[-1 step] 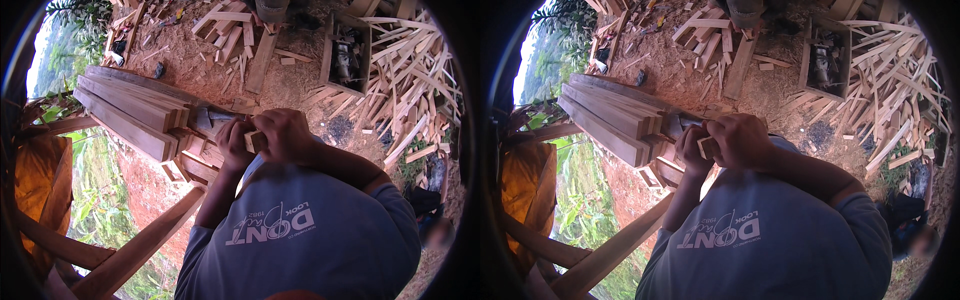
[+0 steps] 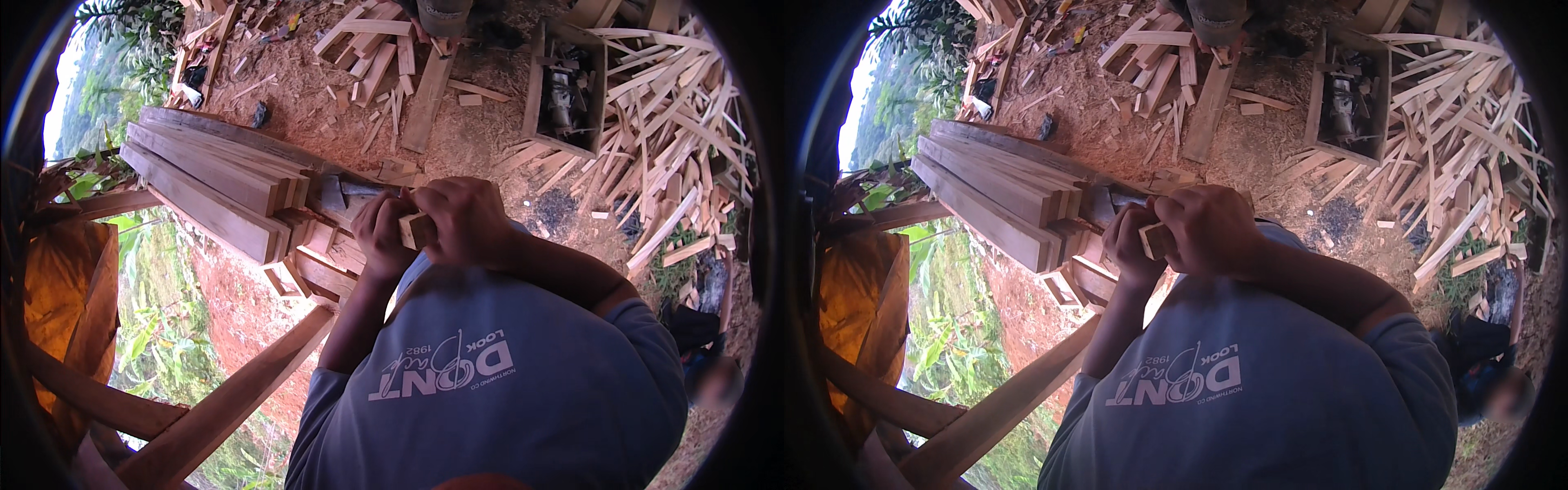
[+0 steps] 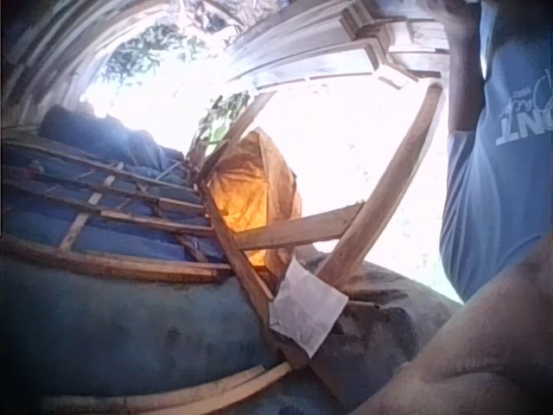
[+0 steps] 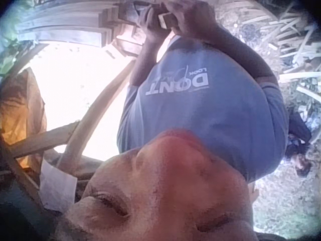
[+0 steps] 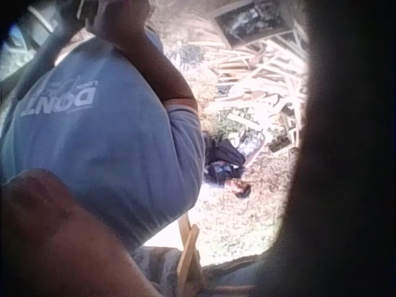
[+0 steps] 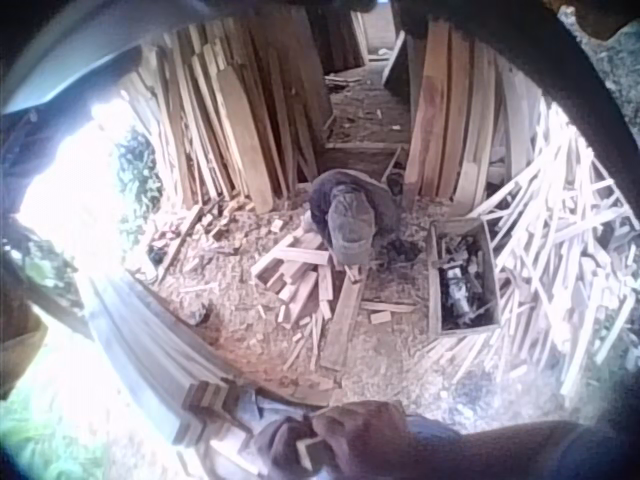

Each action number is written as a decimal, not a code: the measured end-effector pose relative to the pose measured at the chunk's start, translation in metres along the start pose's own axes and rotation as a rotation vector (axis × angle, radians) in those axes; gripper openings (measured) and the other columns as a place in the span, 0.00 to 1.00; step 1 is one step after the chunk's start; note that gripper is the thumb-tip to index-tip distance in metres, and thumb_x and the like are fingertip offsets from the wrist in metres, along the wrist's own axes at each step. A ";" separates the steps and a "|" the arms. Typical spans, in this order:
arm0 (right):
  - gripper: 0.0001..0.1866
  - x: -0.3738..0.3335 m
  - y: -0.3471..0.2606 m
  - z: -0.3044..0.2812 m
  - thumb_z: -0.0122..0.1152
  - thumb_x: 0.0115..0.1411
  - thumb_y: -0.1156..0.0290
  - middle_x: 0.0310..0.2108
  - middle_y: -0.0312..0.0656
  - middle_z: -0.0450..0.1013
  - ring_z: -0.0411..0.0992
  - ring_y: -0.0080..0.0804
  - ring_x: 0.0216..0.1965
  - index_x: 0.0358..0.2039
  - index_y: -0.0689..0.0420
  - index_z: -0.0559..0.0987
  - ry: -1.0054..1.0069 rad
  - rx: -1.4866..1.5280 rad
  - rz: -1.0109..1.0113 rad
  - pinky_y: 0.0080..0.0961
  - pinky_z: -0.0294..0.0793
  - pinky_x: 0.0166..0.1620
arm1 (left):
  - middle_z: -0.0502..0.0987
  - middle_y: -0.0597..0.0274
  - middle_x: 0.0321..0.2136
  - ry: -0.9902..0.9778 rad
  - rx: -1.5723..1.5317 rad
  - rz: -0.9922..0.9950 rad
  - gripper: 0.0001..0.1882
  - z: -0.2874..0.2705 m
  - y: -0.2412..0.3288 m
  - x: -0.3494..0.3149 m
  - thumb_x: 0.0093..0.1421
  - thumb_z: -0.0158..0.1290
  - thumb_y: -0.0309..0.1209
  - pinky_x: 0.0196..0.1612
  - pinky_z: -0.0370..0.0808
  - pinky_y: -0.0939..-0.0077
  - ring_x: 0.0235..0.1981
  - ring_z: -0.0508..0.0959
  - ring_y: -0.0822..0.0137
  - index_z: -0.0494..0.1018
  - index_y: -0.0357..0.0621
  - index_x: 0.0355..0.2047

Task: The person uses a small axe to split small pieces of wood on a wooden workbench. They repeatedly pick up wood pieces, position them on the bench, and strike them with the axe to split them into smaller fragments. The person occasionally adjusts the wood or the axe during the process.

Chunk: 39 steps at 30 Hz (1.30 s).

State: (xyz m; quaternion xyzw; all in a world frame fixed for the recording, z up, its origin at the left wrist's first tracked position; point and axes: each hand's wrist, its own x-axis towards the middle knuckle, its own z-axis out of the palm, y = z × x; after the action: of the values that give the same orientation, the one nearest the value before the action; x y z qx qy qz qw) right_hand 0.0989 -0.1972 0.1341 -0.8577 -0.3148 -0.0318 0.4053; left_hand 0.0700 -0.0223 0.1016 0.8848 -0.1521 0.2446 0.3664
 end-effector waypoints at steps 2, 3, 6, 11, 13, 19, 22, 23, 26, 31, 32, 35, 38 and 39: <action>0.13 0.000 0.001 0.000 0.71 0.51 0.68 0.28 0.44 0.77 0.81 0.44 0.28 0.35 0.60 0.81 0.007 -0.002 -0.008 0.40 0.82 0.34 | 0.71 0.56 0.19 0.000 0.006 -0.009 0.14 0.001 0.001 -0.001 0.57 0.65 0.21 0.21 0.67 0.65 0.17 0.74 0.57 0.68 0.40 0.24; 0.13 0.000 0.001 -0.001 0.71 0.51 0.68 0.28 0.44 0.77 0.81 0.44 0.28 0.35 0.60 0.81 0.010 -0.002 -0.013 0.40 0.82 0.34 | 0.71 0.56 0.19 0.004 0.014 -0.016 0.14 0.002 0.000 -0.002 0.57 0.65 0.21 0.21 0.67 0.65 0.17 0.74 0.57 0.69 0.40 0.24; 0.11 0.001 0.002 0.001 0.70 0.51 0.68 0.26 0.44 0.76 0.81 0.45 0.27 0.33 0.58 0.80 0.034 0.018 -0.023 0.41 0.82 0.33 | 0.70 0.56 0.19 0.009 0.036 -0.048 0.12 0.003 0.004 -0.004 0.55 0.65 0.21 0.23 0.68 0.61 0.18 0.74 0.53 0.70 0.41 0.24; 0.07 0.001 0.038 0.010 0.66 0.52 0.71 0.21 0.46 0.72 0.79 0.47 0.24 0.27 0.58 0.76 0.031 0.203 0.039 0.42 0.75 0.29 | 0.78 0.50 0.39 -0.209 0.090 -0.133 0.22 -0.019 0.013 0.010 0.51 0.69 0.26 0.43 0.77 0.56 0.40 0.80 0.47 0.73 0.39 0.45; 0.07 -0.002 0.055 0.007 0.66 0.52 0.72 0.19 0.45 0.70 0.77 0.45 0.23 0.25 0.58 0.75 0.041 0.298 0.078 0.40 0.72 0.28 | 0.78 0.47 0.52 -0.194 0.177 -0.095 0.35 -0.040 0.022 0.024 0.50 0.72 0.27 0.56 0.77 0.55 0.54 0.79 0.46 0.71 0.39 0.58; 0.09 -0.018 0.089 0.022 0.67 0.53 0.75 0.23 0.41 0.69 0.72 0.29 0.26 0.32 0.60 0.74 0.124 0.471 0.183 0.32 0.71 0.32 | 0.71 0.48 0.65 -0.131 -0.499 -0.480 0.47 -0.065 -0.013 -0.017 0.54 0.74 0.28 0.71 0.67 0.56 0.69 0.69 0.54 0.61 0.36 0.70; 0.18 -0.030 0.110 0.035 0.67 0.54 0.77 0.34 0.40 0.76 0.76 0.28 0.37 0.46 0.64 0.80 0.056 0.499 0.230 0.29 0.76 0.42 | 0.72 0.50 0.67 -0.131 -0.735 -0.616 0.41 -0.058 -0.015 -0.033 0.60 0.69 0.26 0.73 0.63 0.58 0.71 0.68 0.60 0.63 0.36 0.71; 0.21 -0.033 0.115 0.038 0.68 0.54 0.77 0.38 0.40 0.78 0.77 0.28 0.40 0.50 0.65 0.81 0.031 0.507 0.246 0.29 0.77 0.45 | 0.73 0.50 0.67 -0.130 -0.762 -0.653 0.38 -0.055 -0.012 -0.034 0.62 0.67 0.25 0.75 0.61 0.59 0.71 0.68 0.61 0.65 0.37 0.70; 0.22 -0.032 0.121 0.042 0.69 0.52 0.78 0.46 0.41 0.76 0.75 0.28 0.47 0.50 0.65 0.80 -0.004 0.486 0.271 0.29 0.77 0.48 | 0.83 0.55 0.56 -0.054 -0.679 -0.631 0.30 -0.057 -0.008 -0.032 0.60 0.69 0.26 0.67 0.73 0.62 0.59 0.80 0.65 0.76 0.41 0.63; 0.26 0.003 0.082 0.009 0.73 0.54 0.79 0.46 0.39 0.76 0.74 0.25 0.50 0.54 0.60 0.76 -0.210 0.757 0.244 0.28 0.75 0.53 | 0.87 0.57 0.47 -0.046 -0.493 -0.614 0.29 -0.072 0.001 -0.032 0.56 0.73 0.28 0.60 0.79 0.63 0.51 0.85 0.63 0.80 0.45 0.59; 0.27 0.006 0.073 0.005 0.74 0.53 0.79 0.47 0.39 0.76 0.74 0.26 0.51 0.54 0.60 0.76 -0.212 0.814 0.241 0.28 0.74 0.55 | 0.87 0.57 0.47 -0.047 -0.485 -0.620 0.29 -0.073 -0.003 -0.036 0.56 0.73 0.28 0.60 0.78 0.63 0.51 0.85 0.63 0.80 0.45 0.58; 0.30 0.010 0.060 0.002 0.78 0.51 0.80 0.49 0.40 0.76 0.74 0.27 0.54 0.55 0.60 0.76 -0.215 0.928 0.237 0.28 0.74 0.58 | 0.86 0.57 0.48 -0.029 -0.500 -0.634 0.28 -0.077 -0.005 -0.042 0.55 0.74 0.29 0.61 0.78 0.64 0.52 0.85 0.63 0.81 0.44 0.57; 0.31 0.012 0.055 0.003 0.80 0.49 0.78 0.49 0.40 0.76 0.75 0.29 0.55 0.54 0.59 0.77 -0.236 0.915 0.237 0.29 0.74 0.59 | 0.85 0.61 0.49 -0.008 -0.583 -0.631 0.28 -0.078 -0.008 -0.045 0.53 0.75 0.28 0.62 0.77 0.64 0.54 0.83 0.66 0.81 0.44 0.55; 0.31 0.014 0.053 0.002 0.81 0.49 0.78 0.49 0.40 0.77 0.75 0.29 0.55 0.54 0.59 0.78 -0.247 0.902 0.240 0.29 0.74 0.59 | 0.85 0.63 0.49 -0.003 -0.619 -0.626 0.28 -0.078 -0.009 -0.046 0.52 0.75 0.27 0.63 0.77 0.64 0.54 0.82 0.68 0.81 0.45 0.54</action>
State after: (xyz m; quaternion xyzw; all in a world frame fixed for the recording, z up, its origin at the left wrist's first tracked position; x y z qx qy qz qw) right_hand 0.1396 -0.2139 0.1013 -0.6241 -0.2419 0.2571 0.6970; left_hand 0.0108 0.0447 0.1188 0.7371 0.0568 0.0634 0.6705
